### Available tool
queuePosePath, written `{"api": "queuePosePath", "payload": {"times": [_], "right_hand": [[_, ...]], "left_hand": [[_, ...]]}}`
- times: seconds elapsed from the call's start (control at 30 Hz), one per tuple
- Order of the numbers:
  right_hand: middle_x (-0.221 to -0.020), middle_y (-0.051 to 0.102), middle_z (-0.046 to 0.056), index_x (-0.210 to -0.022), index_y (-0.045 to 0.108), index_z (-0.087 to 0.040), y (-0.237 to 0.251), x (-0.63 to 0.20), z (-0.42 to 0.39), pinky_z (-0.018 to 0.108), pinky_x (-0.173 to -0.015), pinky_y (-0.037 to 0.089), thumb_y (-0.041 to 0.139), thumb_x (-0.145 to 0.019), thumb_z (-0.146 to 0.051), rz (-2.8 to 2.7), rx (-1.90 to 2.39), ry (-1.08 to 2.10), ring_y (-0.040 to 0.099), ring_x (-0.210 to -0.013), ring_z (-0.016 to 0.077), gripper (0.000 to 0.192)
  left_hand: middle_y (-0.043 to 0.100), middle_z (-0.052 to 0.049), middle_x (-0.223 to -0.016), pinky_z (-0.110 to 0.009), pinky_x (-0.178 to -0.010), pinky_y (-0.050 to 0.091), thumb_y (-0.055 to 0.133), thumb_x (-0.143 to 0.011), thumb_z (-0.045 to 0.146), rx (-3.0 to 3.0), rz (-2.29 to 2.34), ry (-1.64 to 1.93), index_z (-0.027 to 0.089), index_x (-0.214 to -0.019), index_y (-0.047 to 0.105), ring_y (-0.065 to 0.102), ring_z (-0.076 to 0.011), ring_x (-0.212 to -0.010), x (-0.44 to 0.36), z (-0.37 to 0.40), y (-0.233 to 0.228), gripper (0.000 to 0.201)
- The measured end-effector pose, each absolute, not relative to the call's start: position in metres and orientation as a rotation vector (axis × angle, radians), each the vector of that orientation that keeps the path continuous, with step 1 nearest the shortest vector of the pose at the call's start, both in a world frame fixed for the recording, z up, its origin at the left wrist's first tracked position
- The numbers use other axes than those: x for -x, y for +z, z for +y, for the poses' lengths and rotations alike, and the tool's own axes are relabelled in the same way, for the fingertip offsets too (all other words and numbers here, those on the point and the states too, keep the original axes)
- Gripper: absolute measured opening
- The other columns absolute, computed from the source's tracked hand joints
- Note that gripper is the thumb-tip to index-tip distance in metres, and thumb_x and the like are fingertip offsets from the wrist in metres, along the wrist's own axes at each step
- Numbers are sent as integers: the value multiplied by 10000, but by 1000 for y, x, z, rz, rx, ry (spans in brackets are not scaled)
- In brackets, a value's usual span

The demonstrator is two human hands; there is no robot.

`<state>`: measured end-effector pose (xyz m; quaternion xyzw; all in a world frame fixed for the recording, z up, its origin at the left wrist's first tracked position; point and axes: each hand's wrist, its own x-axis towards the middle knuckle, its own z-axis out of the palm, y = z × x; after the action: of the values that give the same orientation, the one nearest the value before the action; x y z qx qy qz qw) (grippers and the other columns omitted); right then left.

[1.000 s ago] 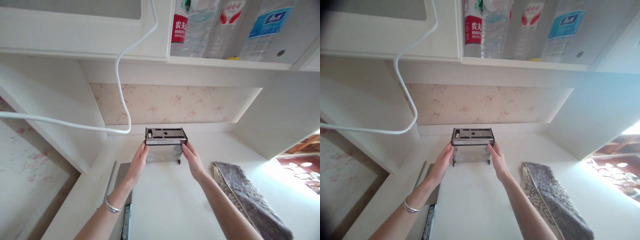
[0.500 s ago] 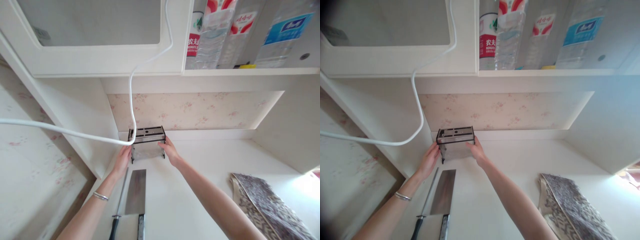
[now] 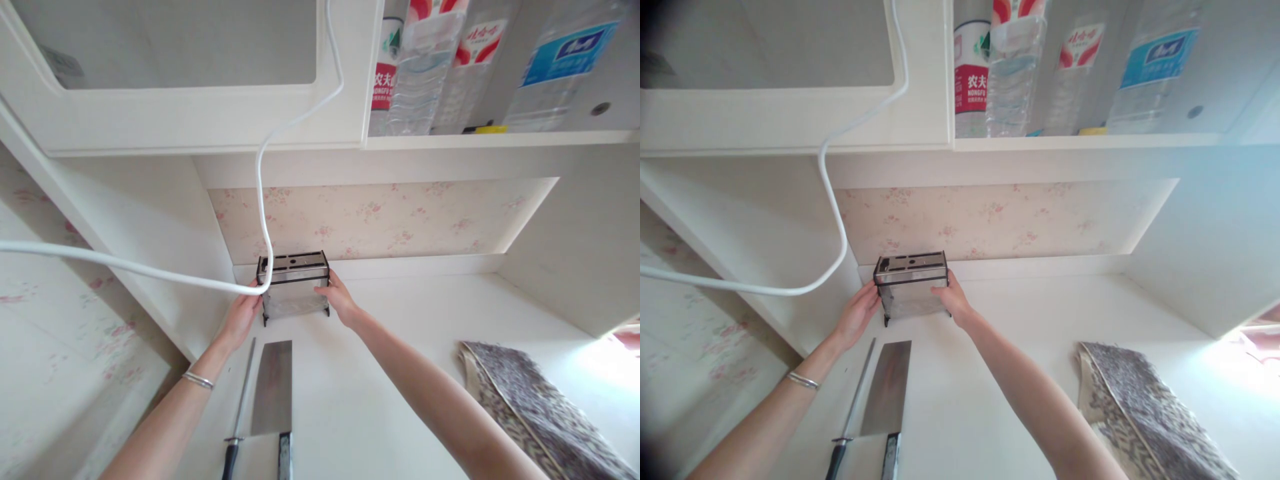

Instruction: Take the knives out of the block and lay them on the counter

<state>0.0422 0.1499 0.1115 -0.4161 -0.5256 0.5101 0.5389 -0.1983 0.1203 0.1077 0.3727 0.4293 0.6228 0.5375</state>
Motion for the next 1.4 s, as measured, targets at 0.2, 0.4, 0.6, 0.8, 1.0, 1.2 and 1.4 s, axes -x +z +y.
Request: {"api": "queuePosePath", "payload": {"times": [0.2,0.4,0.6,0.8,1.0,1.2,1.4], "right_hand": [[-1101,644,-8,-1210,506,-281,107,-40,155,394,-973,425,642,-634,-174,-1300,987,1214,572,-1061,210,601],[-1125,633,17,-1258,462,-265,107,-39,170,385,-941,449,633,-653,-205,-1337,1035,1217,589,-1028,210,632],[-1205,596,55,-1308,419,-223,109,-34,192,391,-951,436,635,-626,-196,-1376,1119,1187,574,-1051,222,716],[-1280,559,70,-1326,438,-208,119,-39,200,398,-1011,370,608,-647,-175,-1525,1234,1131,525,-1143,244,701],[-1396,452,126,-1444,270,-201,119,-64,157,380,-966,402,596,-749,-281,-1676,1362,1105,565,-1100,241,772],[-940,703,51,-1265,479,-222,98,-155,64,311,-712,497,390,-898,-446,-1953,1480,1138,663,-707,171,439],[-1056,700,57,-1115,600,-271,73,-306,-33,375,-790,523,413,-816,-627,-1723,2089,540,664,-943,270,501]], "left_hand": [[593,-15,-1261,-271,-1038,385,601,-830,242,-945,1068,1471,237,-1102,608,541,-116,-1156,202,129,108,272],[608,-50,-1200,-316,-948,457,680,-753,381,-1037,1149,1412,214,-1069,581,582,-173,-1084,215,150,110,370],[510,-80,-1355,-343,-928,466,546,-788,593,-1211,1254,1311,233,-1156,517,518,-224,-1196,226,178,112,516],[406,-102,-1456,-396,-964,438,488,-824,597,-1387,1473,1140,242,-1222,547,452,-278,-1274,245,192,117,537],[486,-211,-1354,-468,-957,427,411,-883,483,-1506,1696,1141,106,-1255,513,549,-308,-1150,238,150,106,539],[660,-75,-1005,-379,-937,446,491,-888,299,-2261,1661,1086,209,-1019,636,598,-224,-986,200,-8,80,216],[631,-90,-1049,-271,-766,543,554,-861,327,-2426,1847,1024,229,-1139,563,626,-202,-947,138,-131,30,294]]}}
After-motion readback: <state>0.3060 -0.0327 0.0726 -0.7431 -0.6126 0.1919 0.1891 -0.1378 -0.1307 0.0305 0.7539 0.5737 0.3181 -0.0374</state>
